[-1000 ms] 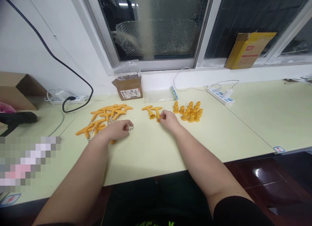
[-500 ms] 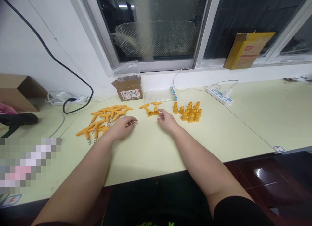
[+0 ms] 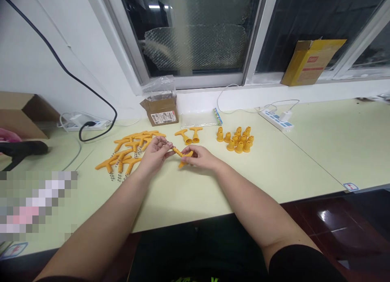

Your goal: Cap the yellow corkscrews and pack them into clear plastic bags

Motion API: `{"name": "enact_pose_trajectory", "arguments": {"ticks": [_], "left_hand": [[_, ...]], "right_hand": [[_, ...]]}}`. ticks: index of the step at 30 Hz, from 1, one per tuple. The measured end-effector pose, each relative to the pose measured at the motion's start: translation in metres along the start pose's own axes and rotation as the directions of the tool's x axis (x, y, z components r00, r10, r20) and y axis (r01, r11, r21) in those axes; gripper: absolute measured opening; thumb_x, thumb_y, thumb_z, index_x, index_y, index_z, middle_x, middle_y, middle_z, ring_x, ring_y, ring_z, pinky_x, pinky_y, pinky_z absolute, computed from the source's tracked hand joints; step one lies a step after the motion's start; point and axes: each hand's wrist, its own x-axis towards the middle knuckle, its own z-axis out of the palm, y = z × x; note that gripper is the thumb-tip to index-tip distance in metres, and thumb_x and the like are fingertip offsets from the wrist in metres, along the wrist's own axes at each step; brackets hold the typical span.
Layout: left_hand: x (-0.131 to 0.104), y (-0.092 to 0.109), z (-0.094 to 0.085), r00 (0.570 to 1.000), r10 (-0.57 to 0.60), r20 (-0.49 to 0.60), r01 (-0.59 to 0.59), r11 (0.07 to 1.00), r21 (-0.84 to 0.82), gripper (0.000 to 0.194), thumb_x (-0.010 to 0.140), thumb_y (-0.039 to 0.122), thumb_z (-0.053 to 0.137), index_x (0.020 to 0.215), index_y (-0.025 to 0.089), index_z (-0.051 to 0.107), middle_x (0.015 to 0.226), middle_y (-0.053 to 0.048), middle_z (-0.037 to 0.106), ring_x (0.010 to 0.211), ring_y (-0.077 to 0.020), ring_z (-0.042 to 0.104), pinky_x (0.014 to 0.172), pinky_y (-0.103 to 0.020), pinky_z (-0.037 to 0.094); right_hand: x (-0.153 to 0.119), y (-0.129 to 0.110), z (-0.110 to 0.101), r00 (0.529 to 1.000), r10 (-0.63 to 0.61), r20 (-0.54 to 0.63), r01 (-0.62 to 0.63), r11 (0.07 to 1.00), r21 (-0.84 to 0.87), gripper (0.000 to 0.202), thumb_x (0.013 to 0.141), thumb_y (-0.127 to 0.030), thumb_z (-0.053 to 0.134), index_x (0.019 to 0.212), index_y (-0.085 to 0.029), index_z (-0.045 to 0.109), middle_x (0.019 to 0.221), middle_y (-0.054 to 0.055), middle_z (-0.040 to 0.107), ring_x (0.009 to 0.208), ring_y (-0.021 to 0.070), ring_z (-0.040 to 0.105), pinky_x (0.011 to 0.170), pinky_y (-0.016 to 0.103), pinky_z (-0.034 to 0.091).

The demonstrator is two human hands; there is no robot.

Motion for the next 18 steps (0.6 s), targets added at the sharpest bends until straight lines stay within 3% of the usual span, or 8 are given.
{"name": "enact_pose_trajectory", "arguments": {"ticks": [3,5,7,10,12,14,16,18], "left_hand": [[0.0,-0.001,0.0,1.0,-0.007,-0.018,0.007,1.0,0.013,0.052,0.07,0.042,0.088,0.1,0.022,0.05,0.088,0.004,0.061,0.09,-0.0134,0.067,0.092,-0.038,0.06],[-0.002,-0.005,0.001,0.999,-0.038,0.023,0.038,0.999,0.026,0.056,0.07,0.042,0.089,0.109,0.021,0.054,0.094,0.001,0.065,0.095,-0.0162,0.07,0.095,-0.04,0.058],[-0.003,-0.01,0.003,0.986,-0.092,0.141,0.081,0.994,0.078,0.058,0.07,0.043,0.09,0.113,0.019,0.058,0.101,-0.005,0.07,0.097,-0.0196,0.071,0.097,-0.042,0.056],[-0.004,-0.018,0.006,0.928,-0.176,0.327,0.106,0.969,0.223,0.052,0.074,0.046,0.087,0.108,0.016,0.063,0.104,-0.011,0.074,0.099,-0.0247,0.073,0.093,-0.041,0.056],[-0.005,-0.018,0.007,0.923,-0.192,0.334,0.064,0.931,0.358,0.047,0.077,0.047,0.084,0.107,0.016,0.064,0.103,-0.011,0.074,0.095,-0.0247,0.073,0.086,-0.038,0.057],[-0.01,-0.009,0.008,0.957,-0.136,0.256,-0.018,0.853,0.521,0.04,0.078,0.044,0.082,0.105,0.018,0.067,0.099,-0.008,0.074,0.084,-0.022,0.072,0.077,-0.036,0.056],[-0.025,0.006,0.01,0.982,0.006,0.187,-0.126,0.761,0.636,0.03,0.08,0.04,0.08,0.097,0.019,0.07,0.09,-0.006,0.072,0.077,-0.0205,0.068,0.075,-0.037,0.056],[-0.046,0.022,0.012,0.961,0.217,0.17,-0.276,0.749,0.603,0.02,0.086,0.039,0.077,0.092,0.021,0.071,0.091,-0.006,0.072,0.085,-0.0225,0.069,0.083,-0.039,0.057]], "right_hand": [[0.001,0.001,0.004,0.999,0.046,0.018,-0.047,0.998,0.048,0.04,0.079,-0.047,0.082,0.101,-0.019,0.065,0.071,-0.002,0.067,0.061,0.0133,0.061,0.06,0.027,0.051],[0.003,0.004,0.004,0.999,0.038,-0.013,-0.037,0.996,0.085,0.041,0.078,-0.05,0.083,0.099,-0.02,0.064,0.071,-0.002,0.068,0.06,0.0129,0.061,0.06,0.027,0.052],[0.004,0.007,0.003,0.998,0.013,-0.058,-0.005,0.991,0.137,0.043,0.076,-0.051,0.084,0.098,-0.021,0.061,0.076,-0.001,0.071,0.063,0.0134,0.064,0.063,0.029,0.054],[0.006,0.01,0.002,0.995,-0.001,-0.098,0.02,0.983,0.184,0.042,0.076,-0.048,0.084,0.096,-0.022,0.056,0.078,-0.001,0.072,0.069,0.0149,0.068,0.071,0.032,0.057],[0.007,0.011,0.0,0.994,0.003,-0.106,0.016,0.984,0.177,0.039,0.078,-0.045,0.082,0.097,-0.023,0.056,0.079,-0.001,0.072,0.072,0.016,0.07,0.074,0.033,0.057],[0.007,0.01,-0.004,0.987,0.014,-0.16,0.005,0.993,0.12,0.036,0.079,-0.043,0.079,0.098,-0.023,0.056,0.078,-0.002,0.07,0.07,0.016,0.068,0.072,0.032,0.056],[0.007,0.009,-0.013,0.958,0.016,-0.285,-0.015,1.0,0.004,0.03,0.078,-0.039,0.075,0.097,-0.023,0.057,0.075,-0.004,0.067,0.065,0.0148,0.063,0.068,0.03,0.054],[0.006,0.006,-0.024,0.911,-0.004,-0.413,-0.057,0.989,-0.137,0.024,0.076,-0.033,0.072,0.094,-0.023,0.058,0.07,-0.006,0.061,0.061,0.0138,0.058,0.063,0.028,0.049]]}}
